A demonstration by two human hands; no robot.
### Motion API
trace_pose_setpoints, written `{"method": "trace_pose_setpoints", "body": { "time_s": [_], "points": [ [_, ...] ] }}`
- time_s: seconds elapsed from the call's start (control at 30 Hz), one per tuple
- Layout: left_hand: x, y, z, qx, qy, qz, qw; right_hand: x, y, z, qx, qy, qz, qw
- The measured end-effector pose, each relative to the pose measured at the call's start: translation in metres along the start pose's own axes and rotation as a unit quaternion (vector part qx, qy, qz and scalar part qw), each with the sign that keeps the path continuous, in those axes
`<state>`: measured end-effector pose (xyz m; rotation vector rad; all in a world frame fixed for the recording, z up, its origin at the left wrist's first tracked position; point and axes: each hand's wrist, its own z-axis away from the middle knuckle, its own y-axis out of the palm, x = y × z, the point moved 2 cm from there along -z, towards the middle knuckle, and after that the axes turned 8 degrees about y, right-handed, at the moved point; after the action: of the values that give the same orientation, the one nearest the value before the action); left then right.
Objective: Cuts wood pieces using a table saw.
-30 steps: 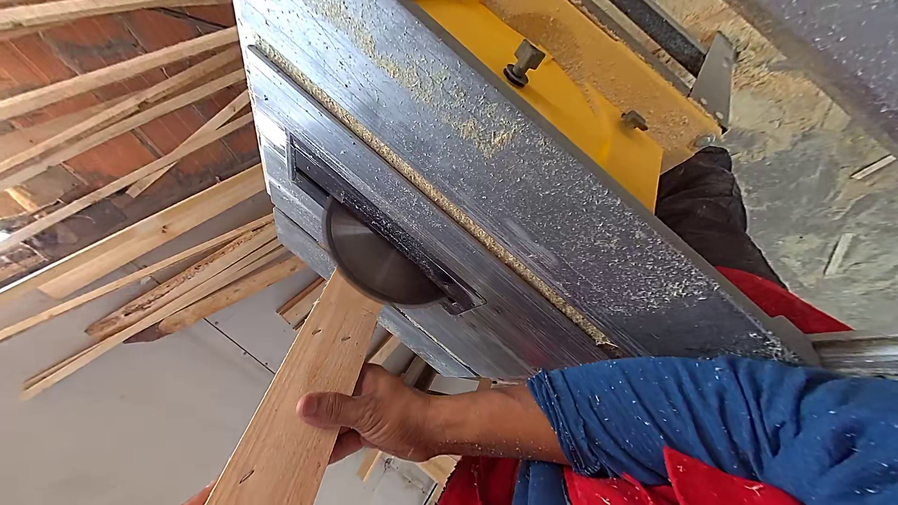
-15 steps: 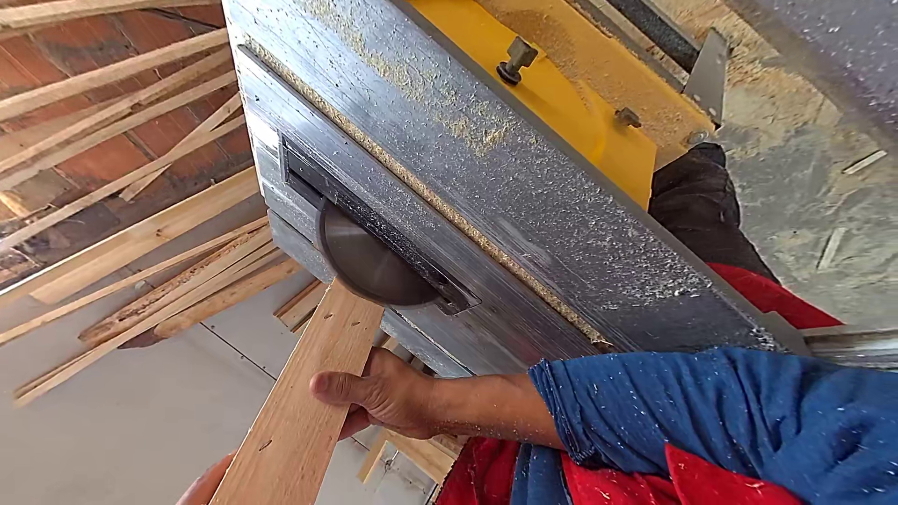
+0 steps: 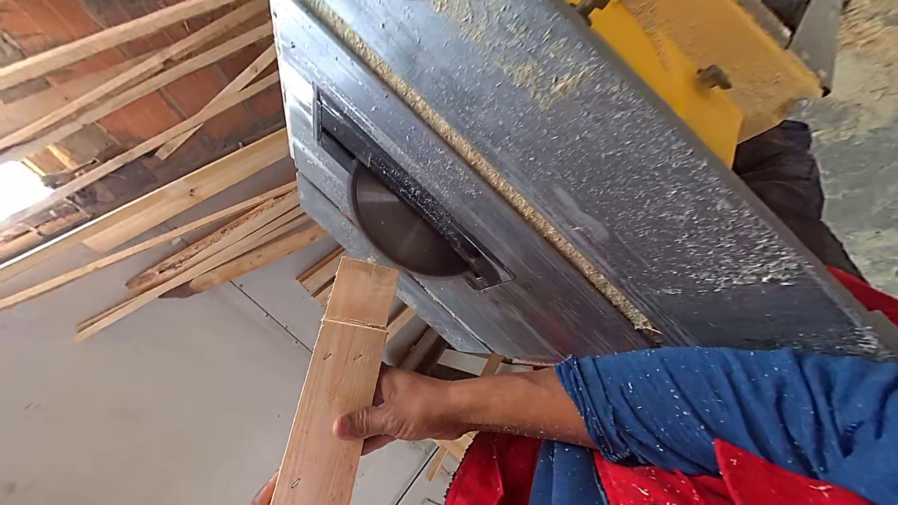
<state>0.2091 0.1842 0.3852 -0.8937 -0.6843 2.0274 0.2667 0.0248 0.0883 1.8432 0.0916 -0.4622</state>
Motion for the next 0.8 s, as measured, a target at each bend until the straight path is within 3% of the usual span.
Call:
{"method": "trace_pose_setpoints", "body": {
  "time_s": [0.1, 0.2, 0.3, 0.63, 0.8],
  "points": [
    [0.007, 0.004, 0.005, -0.02, 0.01, -0.003, 1.0, -0.005, 0.0, -0.003, -0.022, -0.013, -0.011, 1.0],
    [-0.003, 0.018, -0.026, -0.005, 0.017, 0.041, 0.999, -0.008, -0.006, -0.006, -0.065, -0.035, -0.05, 0.996],
    [-0.028, 0.02, -0.042, -0.013, 0.038, -0.076, 0.996, 0.0, -0.009, -0.004, -0.097, -0.065, -0.078, 0.99],
    [-0.062, 0.025, -0.104, 0.037, 0.072, -0.097, 0.992, 0.032, -0.011, 0.003, -0.108, -0.145, -0.1, 0.978],
    [-0.065, 0.029, -0.114, 0.029, 0.042, -0.067, 0.996, 0.036, -0.012, 0.006, -0.108, -0.156, -0.115, 0.975]
  ]
}}
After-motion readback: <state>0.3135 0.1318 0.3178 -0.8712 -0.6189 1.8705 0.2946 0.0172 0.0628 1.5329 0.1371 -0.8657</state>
